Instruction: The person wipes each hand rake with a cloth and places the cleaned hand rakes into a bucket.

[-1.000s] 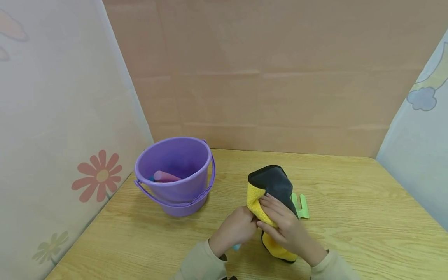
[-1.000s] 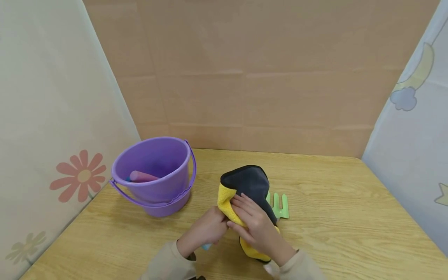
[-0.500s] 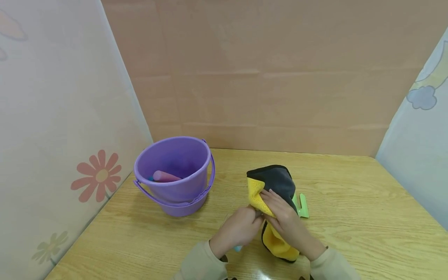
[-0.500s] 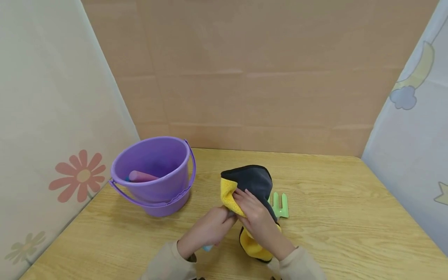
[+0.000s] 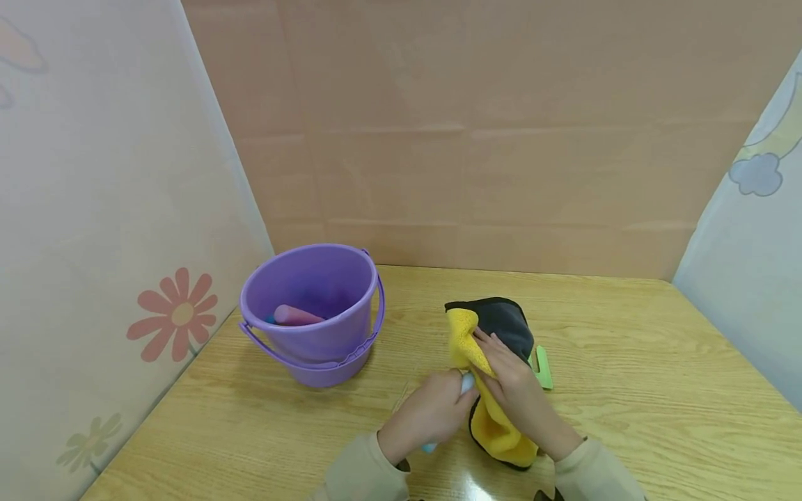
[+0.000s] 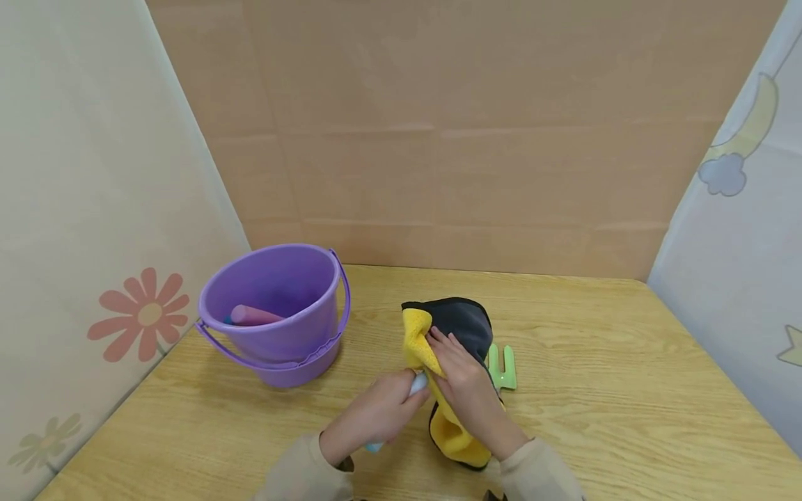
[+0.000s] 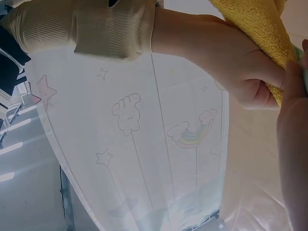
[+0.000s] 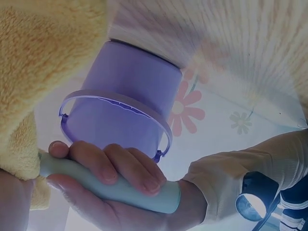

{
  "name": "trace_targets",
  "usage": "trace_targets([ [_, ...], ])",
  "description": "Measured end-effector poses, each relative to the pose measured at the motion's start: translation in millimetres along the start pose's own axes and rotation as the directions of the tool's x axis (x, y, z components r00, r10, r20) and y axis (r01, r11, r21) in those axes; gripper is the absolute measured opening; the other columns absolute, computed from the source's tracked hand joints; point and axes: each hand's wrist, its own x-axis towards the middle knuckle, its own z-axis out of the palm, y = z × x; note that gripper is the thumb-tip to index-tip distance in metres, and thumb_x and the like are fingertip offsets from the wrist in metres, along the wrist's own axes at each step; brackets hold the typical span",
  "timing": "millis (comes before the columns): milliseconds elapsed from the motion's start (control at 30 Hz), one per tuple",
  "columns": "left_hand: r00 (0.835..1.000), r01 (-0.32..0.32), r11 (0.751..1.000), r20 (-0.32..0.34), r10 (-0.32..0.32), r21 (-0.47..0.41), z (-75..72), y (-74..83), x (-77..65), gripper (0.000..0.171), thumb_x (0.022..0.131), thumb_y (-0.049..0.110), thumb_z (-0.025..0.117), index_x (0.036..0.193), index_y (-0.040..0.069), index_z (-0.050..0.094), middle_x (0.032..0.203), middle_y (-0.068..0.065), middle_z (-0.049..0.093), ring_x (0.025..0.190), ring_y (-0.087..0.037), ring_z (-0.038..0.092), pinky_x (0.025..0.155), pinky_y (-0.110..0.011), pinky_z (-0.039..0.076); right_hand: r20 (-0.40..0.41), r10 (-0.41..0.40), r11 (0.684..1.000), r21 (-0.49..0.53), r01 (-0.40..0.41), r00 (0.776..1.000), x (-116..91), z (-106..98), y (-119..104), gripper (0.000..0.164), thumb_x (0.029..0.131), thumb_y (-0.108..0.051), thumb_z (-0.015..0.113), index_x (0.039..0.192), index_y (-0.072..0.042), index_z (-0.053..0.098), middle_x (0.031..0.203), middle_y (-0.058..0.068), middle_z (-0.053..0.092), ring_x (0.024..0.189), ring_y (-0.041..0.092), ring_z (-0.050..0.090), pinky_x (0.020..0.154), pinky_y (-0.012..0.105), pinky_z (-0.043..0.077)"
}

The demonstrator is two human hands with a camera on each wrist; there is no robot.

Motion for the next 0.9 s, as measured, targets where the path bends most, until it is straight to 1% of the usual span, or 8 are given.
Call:
trace_targets([
  [67,1.0,-0.003,1.0,0.0,0.003,0.011,0.0,0.6,-0.2,0.027,0.098,0.019,0.042,0.076,0.005,0.044,0.059,-0.003,0.041,0.034,-0.01,0.035,0.031,-0.018,0.029,-0.028,0.001,1.0,-0.01,-0.002,1.0,0.3,0.0,0.2,0.045,0.098,-0.029,0.036,0.116,0.007,0.057,0.119,0.021,0.057,0.112,0.032,0.053,0.102,0.025,0.031],
  [200,1.0,-0.009,0.999,0.001,0.009,0.04,-0.2,2.5,-0.3,0.025,0.097,0.017,0.045,0.075,0.004,0.044,0.064,-0.005,0.041,0.037,-0.011,0.037,0.033,-0.018,0.031,-0.06,0.016,1.0,-0.026,-0.018,0.998,0.2,-0.6,2.1,0.044,0.097,-0.028,0.038,0.108,0.008,0.06,0.11,0.022,0.061,0.11,0.033,0.054,0.101,0.023,0.031],
  [300,1.0,-0.007,0.998,0.011,0.006,0.066,0.1,3.5,-0.5,0.022,0.097,0.017,0.046,0.078,0.005,0.046,0.064,-0.004,0.041,0.04,-0.01,0.038,0.035,-0.019,0.032,-0.08,0.014,0.998,-0.06,-0.019,0.997,0.8,-1.0,4.5,0.043,0.097,-0.027,0.038,0.102,0.009,0.061,0.104,0.023,0.063,0.106,0.036,0.056,0.099,0.028,0.034],
  [467,1.0,0.004,0.997,0.03,-0.007,0.082,1.6,4.8,-1.8,0.02,0.096,0.018,0.048,0.082,0.004,0.047,0.061,-0.002,0.041,0.041,-0.01,0.037,0.036,-0.018,0.031,-0.115,0.007,0.994,-0.103,-0.018,0.993,1.2,-1.3,7.7,0.044,0.097,-0.027,0.038,0.098,0.01,0.062,0.1,0.023,0.064,0.1,0.04,0.058,0.09,0.041,0.041],
  [600,1.0,0.004,0.994,0.025,-0.007,0.106,2.7,5.4,-1.8,0.021,0.096,0.019,0.048,0.082,0.003,0.047,0.06,0.0,0.04,0.041,-0.009,0.036,0.035,-0.018,0.03,-0.139,0.004,0.994,-0.112,-0.02,0.99,1.3,-0.3,8.9,0.043,0.098,-0.026,0.039,0.099,0.011,0.062,0.1,0.022,0.064,0.1,0.041,0.058,0.093,0.039,0.039],
  [667,1.0,0.002,0.993,0.021,-0.004,0.119,3.1,5.3,-1.5,0.021,0.096,0.02,0.048,0.084,0.003,0.048,0.06,0.0,0.04,0.042,-0.008,0.036,0.036,-0.019,0.031,-0.141,0.017,0.993,-0.113,-0.033,0.99,0.7,0.2,9.2,0.044,0.098,-0.026,0.039,0.1,0.012,0.061,0.101,0.023,0.064,0.101,0.04,0.057,0.098,0.035,0.036],
  [767,1.0,-0.005,0.991,0.016,0.002,0.137,3.3,5.1,-1.6,0.022,0.096,0.022,0.048,0.087,0.002,0.049,0.062,0.0,0.041,0.044,-0.008,0.037,0.037,-0.019,0.032,-0.129,0.058,0.992,-0.105,-0.072,0.99,-1.5,0.7,9.6,0.045,0.098,-0.027,0.039,0.102,0.012,0.06,0.103,0.024,0.063,0.11,0.036,0.053,0.103,0.031,0.03],
  [900,1.0,-0.006,0.991,0.02,0.004,0.134,2.8,5.2,-2.6,0.021,0.097,0.021,0.047,0.085,0.003,0.048,0.062,-0.001,0.041,0.042,-0.009,0.038,0.036,-0.018,0.032,-0.119,0.108,0.982,-0.141,-0.125,0.987,-3.1,0.9,10.2,0.048,0.098,-0.029,0.038,0.107,0.013,0.059,0.11,0.028,0.058,0.125,0.035,0.04,0.105,0.045,0.024],
])
